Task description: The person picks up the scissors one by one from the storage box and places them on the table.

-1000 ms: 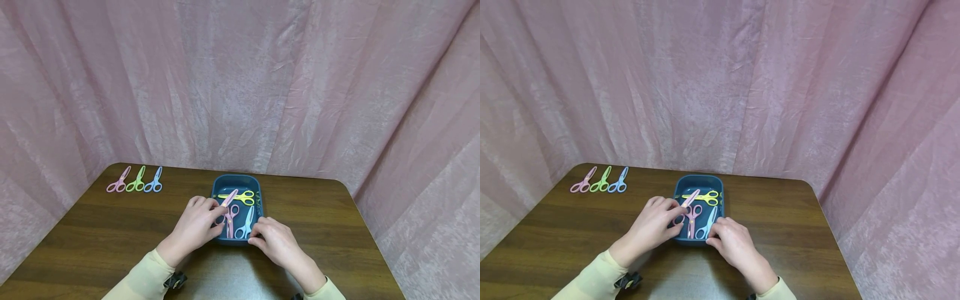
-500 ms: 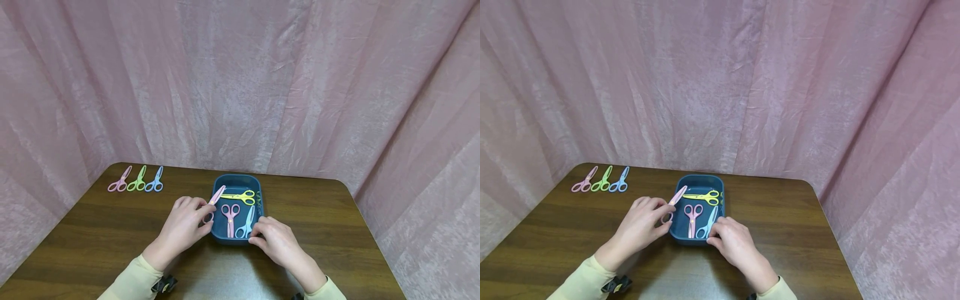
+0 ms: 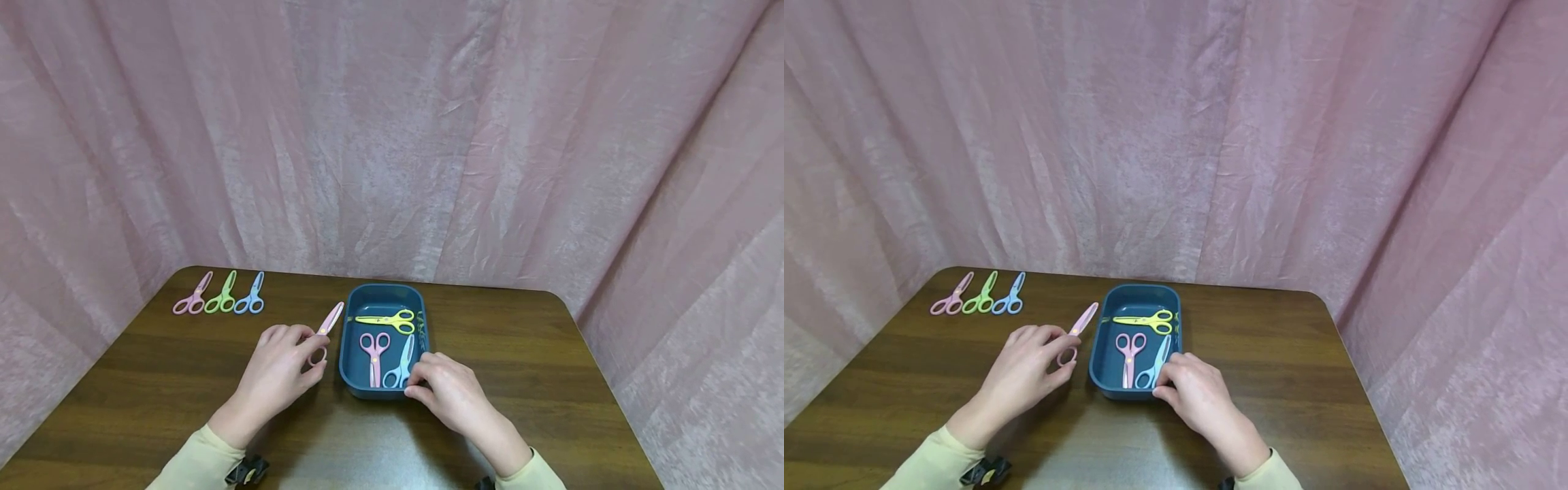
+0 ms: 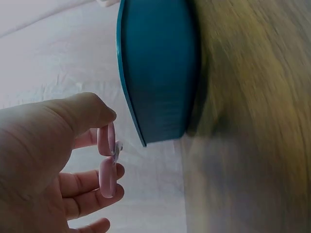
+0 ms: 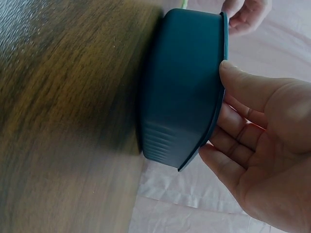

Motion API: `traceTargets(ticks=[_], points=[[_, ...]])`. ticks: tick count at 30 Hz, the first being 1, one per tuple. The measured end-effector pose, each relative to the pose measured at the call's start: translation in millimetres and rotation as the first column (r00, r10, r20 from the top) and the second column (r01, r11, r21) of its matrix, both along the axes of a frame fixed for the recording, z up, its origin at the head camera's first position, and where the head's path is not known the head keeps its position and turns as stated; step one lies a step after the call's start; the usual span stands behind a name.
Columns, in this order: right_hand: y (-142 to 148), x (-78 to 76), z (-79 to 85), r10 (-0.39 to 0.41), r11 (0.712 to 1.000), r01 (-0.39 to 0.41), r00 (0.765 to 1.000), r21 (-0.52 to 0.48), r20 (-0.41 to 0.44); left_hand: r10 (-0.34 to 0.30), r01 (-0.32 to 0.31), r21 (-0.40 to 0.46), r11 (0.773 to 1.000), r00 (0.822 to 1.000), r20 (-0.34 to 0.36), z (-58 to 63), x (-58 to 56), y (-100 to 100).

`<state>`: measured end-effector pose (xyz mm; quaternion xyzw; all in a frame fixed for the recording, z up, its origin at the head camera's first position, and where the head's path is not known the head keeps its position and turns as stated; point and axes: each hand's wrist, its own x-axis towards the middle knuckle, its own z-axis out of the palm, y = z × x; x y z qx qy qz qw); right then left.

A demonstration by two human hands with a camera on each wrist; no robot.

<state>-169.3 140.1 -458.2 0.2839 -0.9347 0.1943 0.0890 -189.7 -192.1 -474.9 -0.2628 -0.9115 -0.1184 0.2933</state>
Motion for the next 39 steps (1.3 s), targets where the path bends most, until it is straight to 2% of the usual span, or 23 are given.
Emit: traceTargets(ticks=[8, 17, 28, 39], points=[[0.6, 0.6, -1.2, -0.007, 1.0, 0.007, 1.0, 0.004, -0.001, 0.016, -0.015, 0.01, 1.0, 0.999, -0.034, -5.4, 0.8, -11.0], [0.6, 0.6, -1.9, -0.004, 1.0, 0.004, 1.0, 0.0, -0.004, 0.061, -0.06, 0.027, 0.998, 0.998, -0.033, -12.2, 3.2, -17.0], [0.9, 0.5, -3.5, 0.0, 1.0, 0.0, 1.0, -0.005, -0.031, 0.131, -0.131, -0.013, 0.991, 0.99, 0.054, -23.7, 2.8, -25.1], [-0.1, -0.5, -3.6, -0.001, 1.0, 0.001, 1.0, 0.001, -0.027, 0.15, -0.146, -0.047, 0.988, 0.985, 0.084, -29.7, 2.3, -26.9]])
